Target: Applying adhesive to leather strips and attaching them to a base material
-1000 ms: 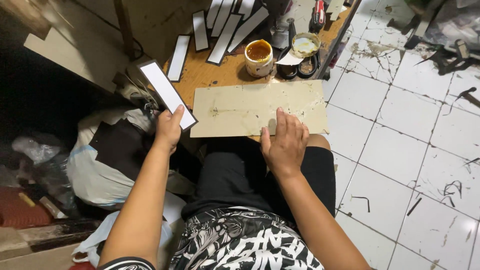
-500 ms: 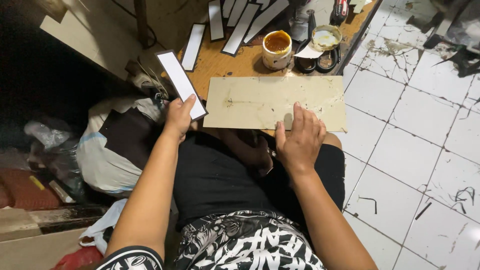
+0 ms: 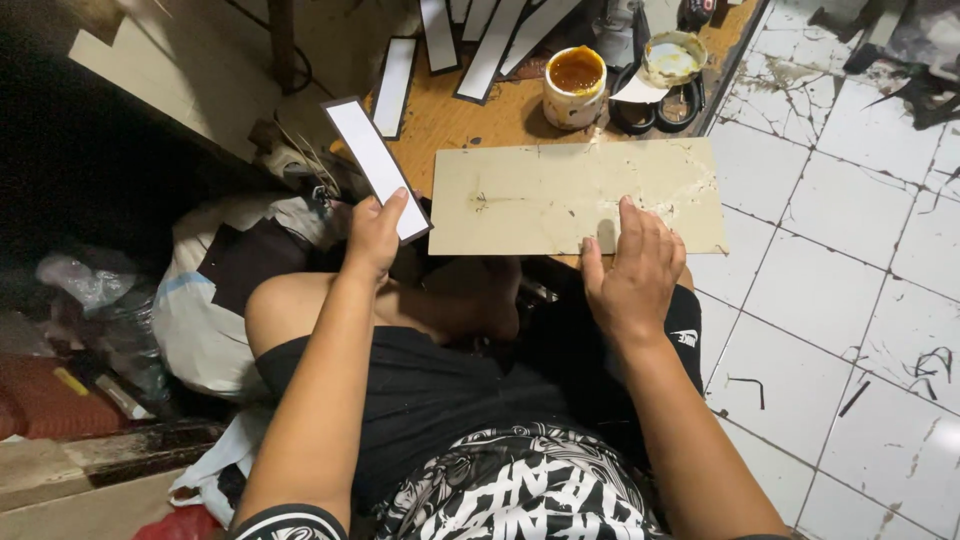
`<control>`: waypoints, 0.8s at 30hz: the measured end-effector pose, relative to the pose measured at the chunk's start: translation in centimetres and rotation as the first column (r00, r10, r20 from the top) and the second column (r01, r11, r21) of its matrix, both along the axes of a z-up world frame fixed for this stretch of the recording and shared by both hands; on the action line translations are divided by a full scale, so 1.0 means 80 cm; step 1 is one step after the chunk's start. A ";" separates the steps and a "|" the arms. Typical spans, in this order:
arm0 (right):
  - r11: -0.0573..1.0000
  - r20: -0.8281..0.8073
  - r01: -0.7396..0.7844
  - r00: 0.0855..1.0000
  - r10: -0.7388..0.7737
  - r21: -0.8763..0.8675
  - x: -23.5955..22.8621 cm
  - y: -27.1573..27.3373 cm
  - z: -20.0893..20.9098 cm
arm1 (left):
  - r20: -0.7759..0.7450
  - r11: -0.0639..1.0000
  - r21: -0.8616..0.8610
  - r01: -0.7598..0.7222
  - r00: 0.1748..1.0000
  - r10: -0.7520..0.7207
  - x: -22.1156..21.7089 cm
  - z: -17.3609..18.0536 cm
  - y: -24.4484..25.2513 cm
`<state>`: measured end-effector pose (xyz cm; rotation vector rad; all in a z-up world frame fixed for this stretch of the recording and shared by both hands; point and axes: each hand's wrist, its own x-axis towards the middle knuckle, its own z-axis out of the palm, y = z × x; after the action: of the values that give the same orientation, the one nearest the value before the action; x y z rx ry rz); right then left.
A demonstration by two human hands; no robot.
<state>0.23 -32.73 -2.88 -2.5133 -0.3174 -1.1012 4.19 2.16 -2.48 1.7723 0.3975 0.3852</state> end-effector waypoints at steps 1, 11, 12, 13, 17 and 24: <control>1.000 0.004 0.001 1.000 -0.001 -0.004 -0.001 0.001 0.003 | 0.004 1.000 -0.004 0.001 1.000 -0.001 0.000 0.003 -0.002; 1.000 -0.004 0.005 1.000 -0.005 -0.012 -0.002 0.004 0.005 | 0.005 0.998 0.055 0.025 1.000 -0.026 -0.005 0.006 0.002; 1.000 0.001 0.012 1.000 -0.012 -0.025 -0.001 0.005 0.003 | 0.002 0.998 0.055 0.023 1.000 -0.023 -0.007 0.013 0.000; 1.000 -0.002 0.014 1.000 -0.014 -0.025 -0.003 0.008 0.004 | -0.001 0.998 0.055 0.025 1.000 -0.025 -0.008 0.009 0.005; 1.000 -0.009 0.009 1.000 -0.009 -0.010 -0.001 0.011 0.004 | -0.012 0.995 0.087 0.044 0.999 -0.044 -0.007 0.015 0.004; 0.999 -0.028 -0.032 0.999 0.032 0.017 0.003 0.013 -0.001 | -0.034 0.992 0.124 0.035 0.999 -0.031 -0.008 0.019 0.006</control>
<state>0.46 -31.71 -2.97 -2.4985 -0.3380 -1.0509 3.52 2.66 -0.94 1.9066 0.3725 0.3652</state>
